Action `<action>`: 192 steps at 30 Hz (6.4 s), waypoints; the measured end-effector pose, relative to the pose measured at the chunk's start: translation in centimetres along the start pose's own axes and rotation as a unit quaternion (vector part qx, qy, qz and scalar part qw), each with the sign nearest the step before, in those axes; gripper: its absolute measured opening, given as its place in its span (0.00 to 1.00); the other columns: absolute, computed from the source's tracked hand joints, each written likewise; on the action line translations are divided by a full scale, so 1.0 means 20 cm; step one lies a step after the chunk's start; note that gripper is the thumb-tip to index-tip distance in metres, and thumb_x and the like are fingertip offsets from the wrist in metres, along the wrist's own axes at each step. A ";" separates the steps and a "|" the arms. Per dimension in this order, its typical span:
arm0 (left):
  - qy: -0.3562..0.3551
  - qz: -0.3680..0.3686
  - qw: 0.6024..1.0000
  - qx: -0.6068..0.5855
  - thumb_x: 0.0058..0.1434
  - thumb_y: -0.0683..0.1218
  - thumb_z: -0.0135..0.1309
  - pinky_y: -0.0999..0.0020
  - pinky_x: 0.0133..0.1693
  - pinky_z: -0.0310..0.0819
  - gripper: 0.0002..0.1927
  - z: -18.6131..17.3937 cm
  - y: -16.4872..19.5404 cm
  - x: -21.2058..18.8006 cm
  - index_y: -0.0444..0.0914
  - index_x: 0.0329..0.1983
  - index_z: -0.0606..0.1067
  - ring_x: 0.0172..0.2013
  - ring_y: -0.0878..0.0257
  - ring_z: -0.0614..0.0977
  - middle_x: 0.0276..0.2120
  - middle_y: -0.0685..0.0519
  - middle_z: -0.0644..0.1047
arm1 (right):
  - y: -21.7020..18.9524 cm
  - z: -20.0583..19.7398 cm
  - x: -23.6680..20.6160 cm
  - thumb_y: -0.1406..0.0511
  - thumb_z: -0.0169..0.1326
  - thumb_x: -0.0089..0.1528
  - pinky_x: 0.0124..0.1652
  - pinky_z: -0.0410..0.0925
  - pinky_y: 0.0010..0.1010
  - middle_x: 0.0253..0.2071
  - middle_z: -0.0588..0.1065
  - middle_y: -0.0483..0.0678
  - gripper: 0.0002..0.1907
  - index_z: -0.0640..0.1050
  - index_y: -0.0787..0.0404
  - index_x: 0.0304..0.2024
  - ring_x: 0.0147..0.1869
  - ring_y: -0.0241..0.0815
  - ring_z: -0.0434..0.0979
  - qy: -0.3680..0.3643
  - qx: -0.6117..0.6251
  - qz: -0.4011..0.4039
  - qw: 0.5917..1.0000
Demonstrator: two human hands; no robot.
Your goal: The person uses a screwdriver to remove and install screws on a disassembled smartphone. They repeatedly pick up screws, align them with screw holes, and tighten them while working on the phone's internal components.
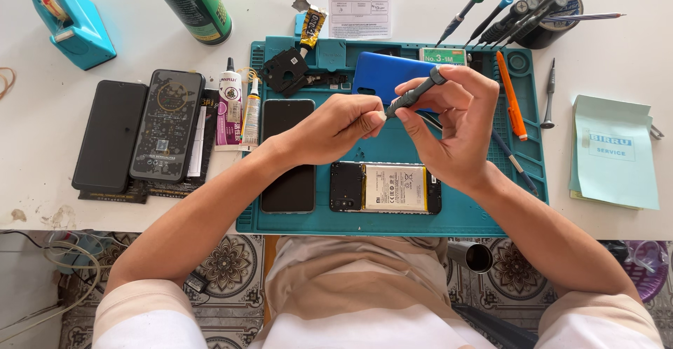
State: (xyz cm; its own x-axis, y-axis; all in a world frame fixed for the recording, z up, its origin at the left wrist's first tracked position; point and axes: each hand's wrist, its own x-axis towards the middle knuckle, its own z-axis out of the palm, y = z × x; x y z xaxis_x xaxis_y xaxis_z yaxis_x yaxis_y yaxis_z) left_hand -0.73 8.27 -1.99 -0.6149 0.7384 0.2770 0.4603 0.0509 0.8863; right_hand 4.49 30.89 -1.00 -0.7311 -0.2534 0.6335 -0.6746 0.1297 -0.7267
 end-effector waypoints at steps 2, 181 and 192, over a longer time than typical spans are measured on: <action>0.000 0.004 1.000 -0.018 0.78 0.56 0.40 0.68 0.33 0.68 0.24 0.00 0.00 0.00 0.34 0.34 0.69 0.29 0.65 0.69 0.27 0.54 0.70 | 0.00 0.00 0.00 0.78 0.57 0.71 0.52 0.77 0.29 0.53 0.75 0.60 0.33 0.53 0.56 0.68 0.52 0.42 0.82 0.000 0.007 0.005 1.000; 0.116 -0.089 0.988 -0.055 0.76 0.51 0.48 0.80 0.31 0.67 0.14 -0.03 -0.07 0.06 0.36 0.40 0.75 0.28 0.77 0.70 0.28 0.61 0.74 | 0.05 -0.07 0.02 0.78 0.54 0.76 0.53 0.75 0.24 0.55 0.75 0.60 0.24 0.54 0.57 0.59 0.58 0.40 0.80 0.049 -0.007 0.003 0.999; 0.108 -0.101 0.987 -0.061 0.76 0.52 0.47 0.79 0.31 0.66 0.16 -0.02 -0.08 0.05 0.37 0.39 0.75 0.28 0.76 0.69 0.27 0.61 0.73 | 0.05 -0.07 0.02 0.78 0.55 0.76 0.52 0.75 0.23 0.55 0.75 0.60 0.24 0.54 0.58 0.58 0.56 0.39 0.80 0.049 -0.011 0.007 0.999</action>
State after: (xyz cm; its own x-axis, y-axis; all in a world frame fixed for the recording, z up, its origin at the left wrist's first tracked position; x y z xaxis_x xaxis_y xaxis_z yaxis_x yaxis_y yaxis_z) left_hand -2.45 8.70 -3.02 -0.8145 0.5600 0.1517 0.2419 0.0901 0.9661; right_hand 3.39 32.26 -1.10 -0.7463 -0.1561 0.6471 -0.6655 0.1548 -0.7302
